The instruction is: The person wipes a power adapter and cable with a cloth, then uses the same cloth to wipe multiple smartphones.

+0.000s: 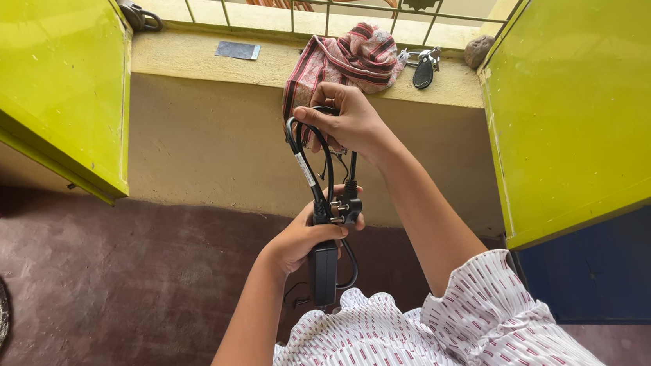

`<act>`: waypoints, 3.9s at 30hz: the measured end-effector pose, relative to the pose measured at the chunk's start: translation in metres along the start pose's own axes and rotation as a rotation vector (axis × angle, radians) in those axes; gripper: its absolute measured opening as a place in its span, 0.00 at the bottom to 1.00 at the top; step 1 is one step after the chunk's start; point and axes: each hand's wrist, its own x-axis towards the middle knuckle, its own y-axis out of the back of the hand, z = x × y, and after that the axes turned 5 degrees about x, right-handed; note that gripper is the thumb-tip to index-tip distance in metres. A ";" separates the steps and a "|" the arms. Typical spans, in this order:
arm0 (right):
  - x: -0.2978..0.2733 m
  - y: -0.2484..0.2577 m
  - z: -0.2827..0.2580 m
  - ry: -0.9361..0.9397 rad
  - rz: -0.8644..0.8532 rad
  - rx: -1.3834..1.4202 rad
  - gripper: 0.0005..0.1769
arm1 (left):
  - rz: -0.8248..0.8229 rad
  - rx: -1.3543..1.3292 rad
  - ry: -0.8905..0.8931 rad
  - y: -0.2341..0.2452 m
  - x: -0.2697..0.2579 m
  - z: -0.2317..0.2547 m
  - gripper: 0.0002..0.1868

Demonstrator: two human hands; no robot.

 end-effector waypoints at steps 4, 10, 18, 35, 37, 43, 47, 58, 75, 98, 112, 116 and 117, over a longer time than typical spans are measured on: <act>0.001 -0.004 0.002 0.056 0.055 -0.161 0.16 | 0.066 -0.036 0.046 -0.002 0.004 -0.005 0.33; 0.005 -0.022 0.024 0.144 0.149 -0.040 0.18 | 0.199 -0.006 0.083 -0.005 0.011 -0.014 0.29; -0.002 -0.027 0.035 0.149 -0.026 0.052 0.20 | 0.270 -0.181 0.044 0.006 0.009 -0.014 0.22; -0.096 -0.030 0.270 -1.079 0.193 0.654 0.31 | 0.573 -0.929 -0.502 0.075 -0.004 -0.007 0.16; -0.088 -0.035 0.274 -0.918 0.100 0.685 0.31 | 0.555 -0.996 -0.459 0.069 -0.007 -0.015 0.15; -0.083 -0.031 0.257 -0.592 -0.109 0.578 0.19 | 0.447 -1.163 -0.431 0.078 0.000 -0.038 0.12; -0.089 -0.033 0.201 -0.315 0.013 0.377 0.12 | 0.355 -1.287 -0.333 0.093 0.000 -0.049 0.13; -0.074 -0.011 0.067 -0.021 -0.290 0.432 0.14 | 0.340 -1.056 -0.039 0.053 0.009 -0.054 0.19; -0.083 -0.010 0.136 0.167 -0.014 0.290 0.16 | 0.306 -0.591 0.102 0.054 0.007 -0.039 0.28; -0.074 0.003 0.074 -0.207 -0.208 0.391 0.21 | 0.027 -0.209 -0.033 0.032 -0.026 -0.012 0.29; -0.069 -0.010 0.050 0.060 0.368 -0.258 0.13 | -0.025 -0.071 -0.008 0.015 -0.015 -0.002 0.48; -0.064 -0.010 0.054 0.038 0.248 0.028 0.14 | 0.004 -0.064 0.000 0.013 -0.007 -0.007 0.43; -0.063 -0.011 0.055 0.018 0.222 0.110 0.14 | -0.004 -0.103 0.009 0.013 -0.006 -0.009 0.41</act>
